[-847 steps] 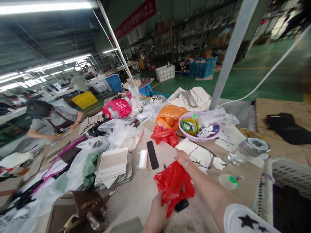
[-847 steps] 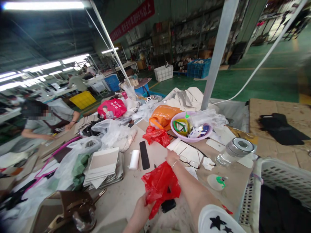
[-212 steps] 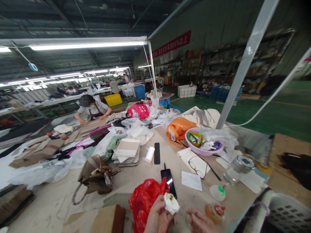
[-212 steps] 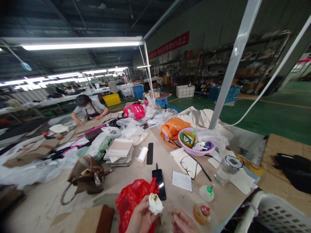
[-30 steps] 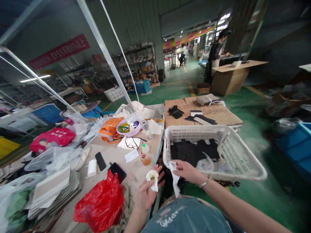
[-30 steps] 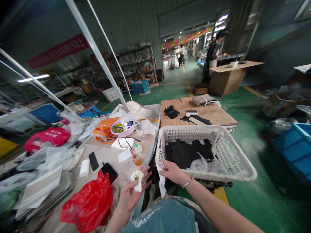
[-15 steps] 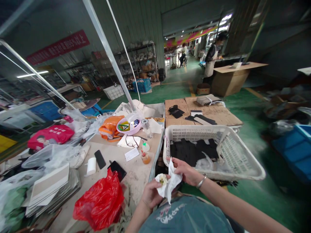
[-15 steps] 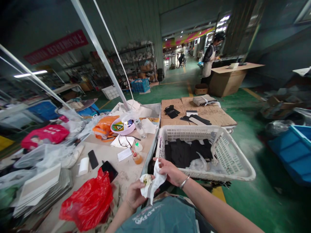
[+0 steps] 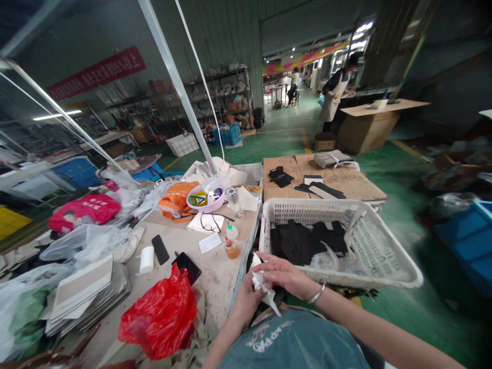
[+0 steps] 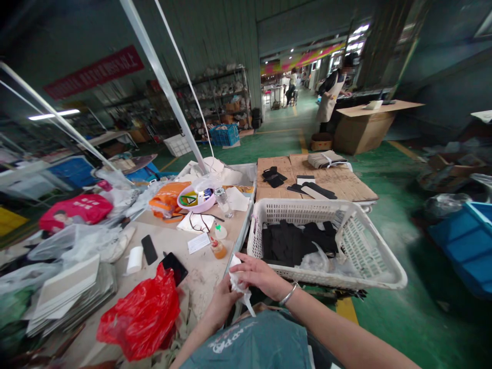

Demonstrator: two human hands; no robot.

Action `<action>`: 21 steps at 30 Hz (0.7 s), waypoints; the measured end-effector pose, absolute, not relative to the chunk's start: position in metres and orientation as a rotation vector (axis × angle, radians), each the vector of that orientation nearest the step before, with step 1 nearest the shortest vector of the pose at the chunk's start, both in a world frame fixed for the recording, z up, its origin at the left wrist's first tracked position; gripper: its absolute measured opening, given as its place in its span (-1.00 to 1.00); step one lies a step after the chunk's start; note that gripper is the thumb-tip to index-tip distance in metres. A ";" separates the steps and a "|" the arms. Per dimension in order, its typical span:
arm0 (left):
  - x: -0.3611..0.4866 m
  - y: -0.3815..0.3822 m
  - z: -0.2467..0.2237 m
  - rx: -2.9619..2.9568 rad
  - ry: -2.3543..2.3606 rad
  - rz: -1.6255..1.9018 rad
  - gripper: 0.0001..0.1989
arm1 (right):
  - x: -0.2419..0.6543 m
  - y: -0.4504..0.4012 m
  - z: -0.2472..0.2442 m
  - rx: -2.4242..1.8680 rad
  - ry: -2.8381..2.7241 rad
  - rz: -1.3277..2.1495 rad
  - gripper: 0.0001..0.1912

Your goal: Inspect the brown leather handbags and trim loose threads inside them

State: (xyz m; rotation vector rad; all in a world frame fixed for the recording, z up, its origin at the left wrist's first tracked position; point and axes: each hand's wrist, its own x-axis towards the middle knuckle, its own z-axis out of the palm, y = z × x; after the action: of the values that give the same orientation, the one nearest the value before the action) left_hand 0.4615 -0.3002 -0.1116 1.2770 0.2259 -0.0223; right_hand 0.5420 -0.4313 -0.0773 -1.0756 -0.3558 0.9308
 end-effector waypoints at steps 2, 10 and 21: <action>0.460 -0.302 -0.110 1.214 0.253 -0.064 -0.62 | 0.537 -0.426 -0.080 -1.152 -0.423 0.977 -0.20; 0.455 -0.301 -0.101 0.600 0.332 -0.204 -0.75 | 0.535 -0.421 -0.090 -1.199 -0.502 0.982 -0.09; 0.460 -0.300 -0.099 0.705 0.158 -0.225 -0.56 | 0.540 -0.432 -0.072 -1.297 -0.270 0.820 -0.15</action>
State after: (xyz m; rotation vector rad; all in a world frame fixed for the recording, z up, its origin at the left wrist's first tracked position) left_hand 0.4602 -0.2998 -0.0993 0.7048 0.1576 -0.2250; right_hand 0.5399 -0.4325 -0.0723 -1.2968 -0.2698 0.8195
